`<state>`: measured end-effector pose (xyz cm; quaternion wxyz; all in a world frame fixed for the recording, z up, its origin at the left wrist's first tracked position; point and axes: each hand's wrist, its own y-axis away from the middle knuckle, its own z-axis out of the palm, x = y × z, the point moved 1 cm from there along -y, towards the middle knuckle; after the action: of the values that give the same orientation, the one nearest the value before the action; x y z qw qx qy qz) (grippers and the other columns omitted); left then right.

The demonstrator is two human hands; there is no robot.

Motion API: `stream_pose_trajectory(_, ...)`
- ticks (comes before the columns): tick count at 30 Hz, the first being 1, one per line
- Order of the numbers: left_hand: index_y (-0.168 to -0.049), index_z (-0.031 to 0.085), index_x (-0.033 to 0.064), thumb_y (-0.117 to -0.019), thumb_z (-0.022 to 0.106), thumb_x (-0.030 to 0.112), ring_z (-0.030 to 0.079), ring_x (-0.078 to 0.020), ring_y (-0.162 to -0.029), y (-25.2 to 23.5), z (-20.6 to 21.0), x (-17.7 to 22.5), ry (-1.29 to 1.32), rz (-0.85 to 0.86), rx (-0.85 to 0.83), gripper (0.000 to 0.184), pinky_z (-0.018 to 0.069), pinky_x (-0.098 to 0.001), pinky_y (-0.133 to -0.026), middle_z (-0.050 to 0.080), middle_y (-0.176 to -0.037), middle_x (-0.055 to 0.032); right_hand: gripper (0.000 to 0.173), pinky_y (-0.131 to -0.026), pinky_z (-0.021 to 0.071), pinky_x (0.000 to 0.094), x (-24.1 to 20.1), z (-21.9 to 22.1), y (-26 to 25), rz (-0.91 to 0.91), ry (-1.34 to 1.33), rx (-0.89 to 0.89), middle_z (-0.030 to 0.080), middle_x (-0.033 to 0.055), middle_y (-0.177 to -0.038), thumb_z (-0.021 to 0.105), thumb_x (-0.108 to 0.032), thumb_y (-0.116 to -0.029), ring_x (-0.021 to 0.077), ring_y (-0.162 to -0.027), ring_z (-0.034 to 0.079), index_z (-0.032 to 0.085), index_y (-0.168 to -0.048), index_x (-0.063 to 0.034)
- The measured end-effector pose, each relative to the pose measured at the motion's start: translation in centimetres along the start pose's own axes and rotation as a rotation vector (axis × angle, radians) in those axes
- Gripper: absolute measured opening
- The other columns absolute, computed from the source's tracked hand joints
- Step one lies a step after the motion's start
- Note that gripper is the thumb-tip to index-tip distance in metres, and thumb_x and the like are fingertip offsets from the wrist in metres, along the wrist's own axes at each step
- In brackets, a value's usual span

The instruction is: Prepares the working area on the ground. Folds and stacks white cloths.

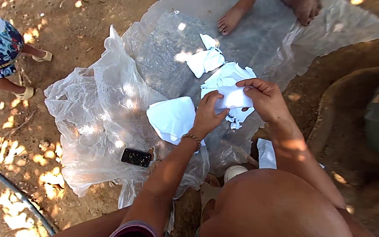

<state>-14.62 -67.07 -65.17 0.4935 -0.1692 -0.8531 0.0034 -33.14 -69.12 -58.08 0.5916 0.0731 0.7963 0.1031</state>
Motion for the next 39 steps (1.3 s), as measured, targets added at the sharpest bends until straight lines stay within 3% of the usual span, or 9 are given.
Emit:
stream_pose_trajectory(5, -0.119, 0.066, -0.0085, -0.0961, 0.063, -0.001, 0.070, -0.0282, -0.107, 1.1, 2.4, -0.5, 0.154, 0.002, 0.187, 0.024, 0.0598, -0.0380, -0.089, 0.066, -0.123, -0.0241, 0.030, -0.060, 0.0578, 0.0233, -0.6, -0.7, 1.9, 0.004, -0.062, -0.038, 0.070, 0.0033, -0.100, 0.050, -0.003, -0.1016, 0.0057, -0.069, 0.065, 0.065, -0.127, -0.0086)
stream_pose_trajectory(8, -0.112, 0.072, -0.0076, -0.0954, 0.068, 0.004, 0.071, -0.0284, -0.110, 1.2, 1.5, -1.2, 0.097, 0.104, 0.182, 0.021, 0.0559, -0.0378, -0.099, 0.071, -0.118, -0.0224, 0.049, -0.073, 0.0623, 0.0268, 0.4, -2.0, 1.9, -0.017, -0.197, -0.140, 0.070, 0.0035, -0.113, 0.056, 0.005, -0.0901, 0.0087, -0.086, 0.071, 0.058, -0.137, -0.0069)
stream_pose_trajectory(11, -0.143, 0.053, -0.0071, -0.0883, 0.079, 0.024, 0.049, -0.0355, -0.141, 1.4, 1.7, -1.6, 0.070, 0.094, 0.069, 0.068, 0.0422, -0.0448, -0.116, 0.047, -0.152, -0.0261, 0.080, -0.084, 0.0622, 0.0296, 0.9, -2.2, 2.0, 0.006, -0.297, -0.273, 0.067, 0.0063, -0.125, 0.060, 0.013, -0.0738, 0.0125, -0.099, 0.071, 0.045, -0.150, -0.0077)
stream_pose_trajectory(14, -0.154, 0.034, -0.0083, -0.0768, 0.086, 0.020, 0.042, -0.0389, -0.146, 0.6, 3.1, -1.4, 0.050, 0.031, 0.042, 0.097, 0.0344, -0.0495, -0.121, 0.041, -0.157, -0.0280, 0.097, -0.090, 0.0600, 0.0285, 1.3, -1.4, 2.2, 0.010, -0.247, -0.366, 0.062, 0.0093, -0.134, 0.056, 0.016, -0.0662, 0.0125, -0.106, 0.070, 0.031, -0.157, -0.0080)
stream_pose_trajectory(17, -0.136, 0.057, -0.0095, -0.0918, 0.065, -0.003, 0.062, -0.0394, -0.125, -0.7, 2.5, -1.5, -0.031, -0.126, -0.108, 0.045, 0.0477, -0.0526, -0.109, 0.064, -0.132, -0.0277, 0.067, -0.091, 0.0587, 0.0434, 2.9, -1.4, 1.9, -0.059, 0.223, -0.192, 0.067, 0.0195, -0.126, 0.064, 0.012, -0.0846, 0.0252, -0.104, 0.071, 0.049, -0.148, -0.0019)
stream_pose_trajectory(21, -0.120, 0.067, -0.0060, -0.0931, 0.060, -0.001, 0.071, -0.0393, -0.099, -1.3, 2.0, -3.6, -0.059, -0.188, -0.575, 0.028, 0.0540, -0.0585, -0.089, 0.072, -0.104, -0.0253, 0.021, -0.094, 0.0433, 0.0707, 7.3, -1.9, 0.2, -0.039, 0.676, -0.004, 0.062, 0.0308, -0.121, 0.071, -0.010, -0.0930, 0.0518, -0.116, 0.057, 0.077, -0.112, -0.0046)
stream_pose_trajectory(23, -0.121, 0.065, -0.0084, -0.0958, 0.058, -0.002, 0.068, -0.0398, -0.103, -2.0, 1.4, -4.0, 0.047, -0.330, -0.658, 0.027, 0.0511, -0.0575, -0.093, 0.069, -0.108, -0.0278, 0.022, -0.098, 0.0360, 0.0757, 9.0, -2.1, -1.4, 0.007, 0.646, -0.026, 0.054, 0.0330, -0.136, 0.071, -0.013, -0.0915, 0.0555, -0.128, 0.047, 0.075, -0.106, 0.0029)
stream_pose_trajectory(31, -0.135, 0.058, -0.0013, -0.1042, 0.053, 0.017, 0.064, -0.0386, -0.115, -6.1, 2.3, -12.7, 0.214, -0.994, -0.446, 0.036, 0.0551, -0.0588, -0.091, 0.060, -0.133, -0.0259, 0.051, -0.105, 0.0408, 0.0686, 14.5, 1.3, -11.1, 0.357, 0.583, -0.146, 0.061, 0.0345, -0.128, 0.060, -0.035, -0.1031, 0.0499, -0.124, 0.057, 0.059, -0.131, 0.0079)
stream_pose_trajectory(39, -0.131, 0.059, -0.0058, -0.1048, 0.051, 0.008, 0.069, -0.0355, -0.106, -5.3, 3.9, -14.5, 0.077, -0.958, -0.566, 0.031, 0.0578, -0.0499, -0.091, 0.062, -0.126, -0.0282, 0.052, -0.101, 0.0431, 0.0688, 16.2, 1.5, -12.6, 0.495, 0.521, -0.031, 0.062, 0.0334, -0.125, 0.069, -0.035, -0.0984, 0.0490, -0.121, 0.058, 0.059, -0.129, 0.0056)
